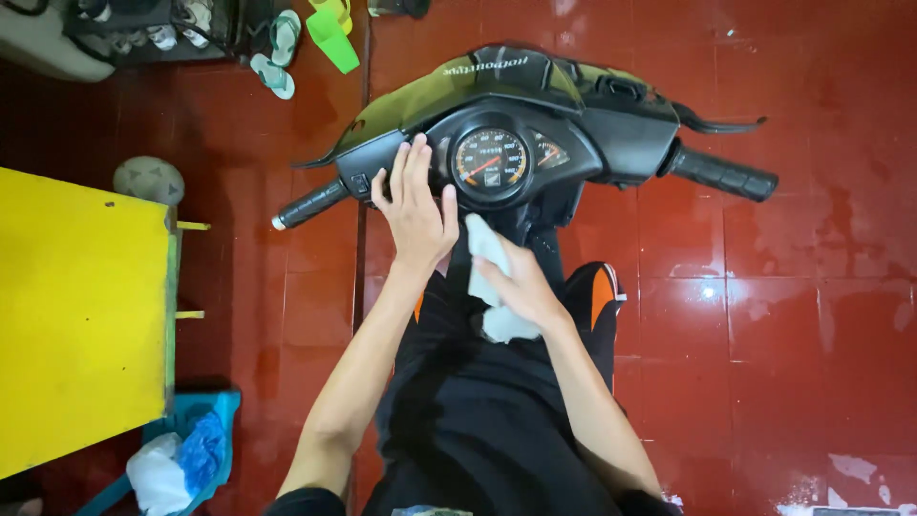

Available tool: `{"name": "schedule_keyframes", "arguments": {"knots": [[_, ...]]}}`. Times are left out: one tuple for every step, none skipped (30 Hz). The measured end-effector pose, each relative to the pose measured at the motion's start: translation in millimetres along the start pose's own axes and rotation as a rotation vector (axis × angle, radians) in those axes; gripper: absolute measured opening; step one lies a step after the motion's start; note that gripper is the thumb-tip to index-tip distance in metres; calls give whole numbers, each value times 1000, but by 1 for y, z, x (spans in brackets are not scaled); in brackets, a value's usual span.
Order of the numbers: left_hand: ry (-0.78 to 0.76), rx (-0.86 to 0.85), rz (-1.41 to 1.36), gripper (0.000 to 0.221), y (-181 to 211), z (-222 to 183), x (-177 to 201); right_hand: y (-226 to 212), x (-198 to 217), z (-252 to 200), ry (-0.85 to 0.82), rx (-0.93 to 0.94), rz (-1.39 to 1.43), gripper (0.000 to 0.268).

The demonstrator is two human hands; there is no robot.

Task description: The person wipes the dashboard and handlebars of a black scooter using a white cloth. They clean the area around the speedometer and the left handlebar controls repeatedly.

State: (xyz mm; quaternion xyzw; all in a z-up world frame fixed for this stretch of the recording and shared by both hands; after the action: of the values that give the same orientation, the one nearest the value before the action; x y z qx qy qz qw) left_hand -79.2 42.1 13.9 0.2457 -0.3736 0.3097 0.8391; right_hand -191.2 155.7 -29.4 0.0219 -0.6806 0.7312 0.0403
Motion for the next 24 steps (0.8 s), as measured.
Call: {"name": "schedule_keyframes", "arguments": {"knots": [[-2, 4, -1, 51, 0, 3, -2, 11, 5, -3, -3, -4, -1, 35], [1, -20, 15, 51, 2, 5, -5, 22, 13, -7, 29, 0, 31, 27], [-2, -45, 31, 51, 3, 6, -5, 33, 18, -13, 62, 0, 68, 20], [-10, -42, 32, 51, 6, 7, -4, 32, 22, -16, 60, -7, 73, 20], [6, -32, 85, 54, 7, 11, -2, 33, 30, -15, 94, -20, 75, 20], [20, -22, 138, 58, 7, 15, 0, 33, 37, -15, 128, -35, 78, 20], [21, -14, 142, 58, 9, 15, 4, 33, 39, -15, 120, -35, 77, 20], [16, 7, 187, 60, 11, 15, 7, 33, 43, -15, 129, -34, 22, 21], [13, 32, 233, 62, 12, 15, 10, 33, 47, -15, 135, -32, -37, 23], [16, 44, 236, 62, 8, 12, 12, 23, 48, -16, 124, -31, -41, 23], [30, 91, 284, 63, 2, 8, 17, 14, 52, -18, 155, -50, -49, 30], [44, 138, 333, 64, -4, 3, 22, 5, 56, -19, 187, -68, -57, 39], [48, 155, 335, 64, -10, -4, 29, 1, 53, -19, 170, -69, -65, 39], [-5, 153, 296, 57, -16, -11, 33, -2, 57, -22, 233, -80, -78, 45], [-55, 147, 258, 52, -22, -17, 36, -6, 60, -23, 298, -88, -89, 52], [-49, 162, 262, 52, -34, -13, 35, -9, 58, -12, 283, -84, -95, 52], [4, 183, 223, 46, -46, -13, 39, -20, 57, -6, 307, -6, -185, 53], [58, 204, 184, 40, -58, -14, 43, -31, 54, 0, 330, 75, -273, 53], [59, 214, 190, 40, -64, -7, 49, -49, 43, 15, 318, 75, -272, 53], [74, 271, 65, 39, -75, -1, 55, -73, 34, 28, 353, 94, -408, 49], [92, 320, -68, 40, -84, 8, 57, -97, 27, 41, 395, 113, -550, 46], [94, 325, -70, 40, -86, 9, 51, -94, 16, 56, 391, 113, -554, 46], [129, 313, -148, 39, -89, 12, 47, -91, 5, 74, 401, 44, -729, 53], [164, 299, -225, 38, -92, 15, 42, -88, -5, 92, 409, -26, -903, 60]]}}
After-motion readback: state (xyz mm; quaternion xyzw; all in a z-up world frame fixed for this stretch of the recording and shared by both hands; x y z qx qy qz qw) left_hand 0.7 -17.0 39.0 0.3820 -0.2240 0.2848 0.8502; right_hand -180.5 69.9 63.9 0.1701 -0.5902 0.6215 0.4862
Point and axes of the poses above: each hand's wrist, its own z-axis towards the middle knuckle, its own x-axis out of the back of the hand, y = z × x, the point moved 8 cm from there along z, towards the middle knuckle, and after that the axes turned 8 degrees about -y, right-handed, at the moved point
